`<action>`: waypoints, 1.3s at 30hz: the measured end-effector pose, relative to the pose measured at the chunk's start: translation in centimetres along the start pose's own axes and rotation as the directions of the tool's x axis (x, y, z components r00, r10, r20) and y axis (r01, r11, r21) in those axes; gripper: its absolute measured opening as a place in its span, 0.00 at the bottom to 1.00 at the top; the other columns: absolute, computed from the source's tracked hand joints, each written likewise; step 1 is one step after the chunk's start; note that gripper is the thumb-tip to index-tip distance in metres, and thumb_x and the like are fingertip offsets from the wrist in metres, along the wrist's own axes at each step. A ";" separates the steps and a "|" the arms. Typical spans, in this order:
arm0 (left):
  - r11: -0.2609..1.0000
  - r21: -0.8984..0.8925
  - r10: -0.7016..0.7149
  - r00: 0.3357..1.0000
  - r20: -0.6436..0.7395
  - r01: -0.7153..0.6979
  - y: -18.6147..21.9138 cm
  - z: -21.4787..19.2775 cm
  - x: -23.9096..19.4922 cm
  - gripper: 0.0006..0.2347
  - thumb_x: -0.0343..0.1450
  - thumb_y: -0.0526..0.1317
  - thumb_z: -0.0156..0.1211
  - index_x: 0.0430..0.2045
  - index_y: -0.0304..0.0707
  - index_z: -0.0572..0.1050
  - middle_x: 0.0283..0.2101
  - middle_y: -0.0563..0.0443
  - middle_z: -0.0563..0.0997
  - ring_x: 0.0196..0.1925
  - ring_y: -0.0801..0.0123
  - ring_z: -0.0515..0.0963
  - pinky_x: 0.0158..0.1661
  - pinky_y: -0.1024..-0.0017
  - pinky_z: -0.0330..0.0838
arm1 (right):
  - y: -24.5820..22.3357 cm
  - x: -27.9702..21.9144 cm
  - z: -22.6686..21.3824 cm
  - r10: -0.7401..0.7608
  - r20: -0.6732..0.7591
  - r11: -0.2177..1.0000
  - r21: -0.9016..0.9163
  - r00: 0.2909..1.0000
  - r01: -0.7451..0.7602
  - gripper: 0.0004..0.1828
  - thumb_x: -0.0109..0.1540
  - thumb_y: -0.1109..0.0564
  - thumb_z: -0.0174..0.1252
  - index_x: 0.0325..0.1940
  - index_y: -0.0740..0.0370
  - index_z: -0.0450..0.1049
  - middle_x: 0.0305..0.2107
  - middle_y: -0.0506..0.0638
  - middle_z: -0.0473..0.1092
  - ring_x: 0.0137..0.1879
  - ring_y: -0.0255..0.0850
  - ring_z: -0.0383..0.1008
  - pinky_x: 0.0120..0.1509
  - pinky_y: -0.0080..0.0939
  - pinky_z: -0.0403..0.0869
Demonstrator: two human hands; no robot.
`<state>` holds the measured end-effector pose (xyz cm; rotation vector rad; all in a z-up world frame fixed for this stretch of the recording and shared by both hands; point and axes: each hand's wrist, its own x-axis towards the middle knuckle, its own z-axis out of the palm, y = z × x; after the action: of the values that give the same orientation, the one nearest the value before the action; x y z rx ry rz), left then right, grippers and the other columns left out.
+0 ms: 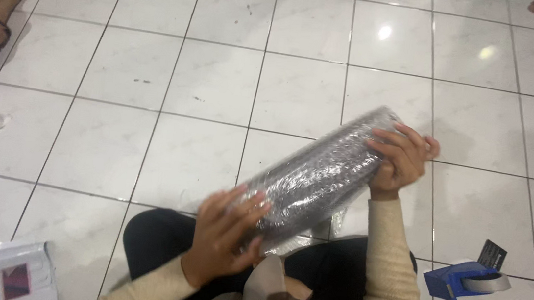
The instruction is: The person wraps a black rectangular box with bubble wrap while sitting on the floor. They place the box on a sheet of bubble wrap, fold the wrap over the box, and secure it with pieces of clear tape from a blue dispenser. The person rolls the box to seal the edges and applies additional tape to ensure the wrap is tight.
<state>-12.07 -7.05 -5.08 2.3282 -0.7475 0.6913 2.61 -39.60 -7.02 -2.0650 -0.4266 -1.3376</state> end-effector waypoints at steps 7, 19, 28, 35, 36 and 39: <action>0.995 -0.006 0.095 0.995 0.045 -0.095 1.1 0.4 -1.2 0.21 0.71 0.48 0.57 0.60 0.48 0.73 0.66 0.52 0.73 0.68 0.60 0.71 0.64 0.56 0.63 | -1.0 -1.6 -2.7 -0.010 0.039 0.999 -0.046 0.999 0.012 0.24 0.71 0.54 0.36 0.45 0.49 0.82 0.45 0.43 0.80 0.60 0.39 0.77 0.72 0.49 0.57; 0.979 0.148 0.136 0.990 0.031 -0.139 3.5 3.8 -4.1 0.18 0.64 0.46 0.60 0.48 0.51 0.81 0.54 0.57 0.81 0.59 0.65 0.76 0.56 0.62 0.68 | 3.5 -12.7 -22.2 0.354 0.119 0.885 -0.364 0.928 -0.291 0.19 0.66 0.53 0.55 0.61 0.59 0.72 0.58 0.54 0.73 0.61 0.50 0.74 0.66 0.48 0.72; 0.949 0.282 0.091 0.977 0.193 -0.144 1.7 3.0 -7.7 0.19 0.61 0.46 0.55 0.45 0.47 0.82 0.52 0.50 0.82 0.56 0.57 0.77 0.59 0.58 0.67 | 6.8 -29.6 -35.4 0.986 -0.005 -0.159 0.224 -0.164 -0.961 0.35 0.72 0.36 0.38 0.76 0.59 0.51 0.53 0.63 0.75 0.48 0.46 0.82 0.51 0.38 0.78; 0.956 0.272 0.076 0.988 0.137 -0.111 -0.5 4.6 -11.3 0.16 0.68 0.47 0.52 0.45 0.47 0.80 0.53 0.51 0.81 0.57 0.56 0.75 0.62 0.58 0.66 | 10.5 -27.7 -33.4 0.954 0.182 -0.291 0.380 -0.238 -0.878 0.39 0.70 0.34 0.34 0.76 0.64 0.46 0.52 0.74 0.71 0.51 0.57 0.80 0.41 0.38 0.80; 0.957 0.270 0.072 0.988 0.140 -0.108 -0.5 4.9 -11.6 0.16 0.68 0.47 0.51 0.45 0.46 0.80 0.53 0.50 0.81 0.56 0.56 0.75 0.62 0.58 0.66 | 11.3 -27.4 -33.2 0.947 0.202 -0.310 0.385 -0.249 -0.869 0.40 0.70 0.34 0.34 0.76 0.65 0.47 0.52 0.75 0.71 0.51 0.57 0.80 0.41 0.37 0.80; 0.962 0.253 0.070 0.989 0.127 -0.100 -1.2 5.0 -12.3 0.16 0.68 0.46 0.50 0.44 0.45 0.80 0.52 0.47 0.82 0.55 0.55 0.74 0.62 0.57 0.66 | 11.1 -28.7 -32.9 0.954 0.165 -0.294 0.351 -0.251 -0.889 0.39 0.70 0.35 0.36 0.74 0.69 0.51 0.51 0.78 0.72 0.51 0.59 0.80 0.40 0.39 0.80</action>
<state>-18.55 -5.46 -16.64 2.6058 -0.8587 0.7324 -26.21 -67.71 -27.21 -1.0647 1.0143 -0.2068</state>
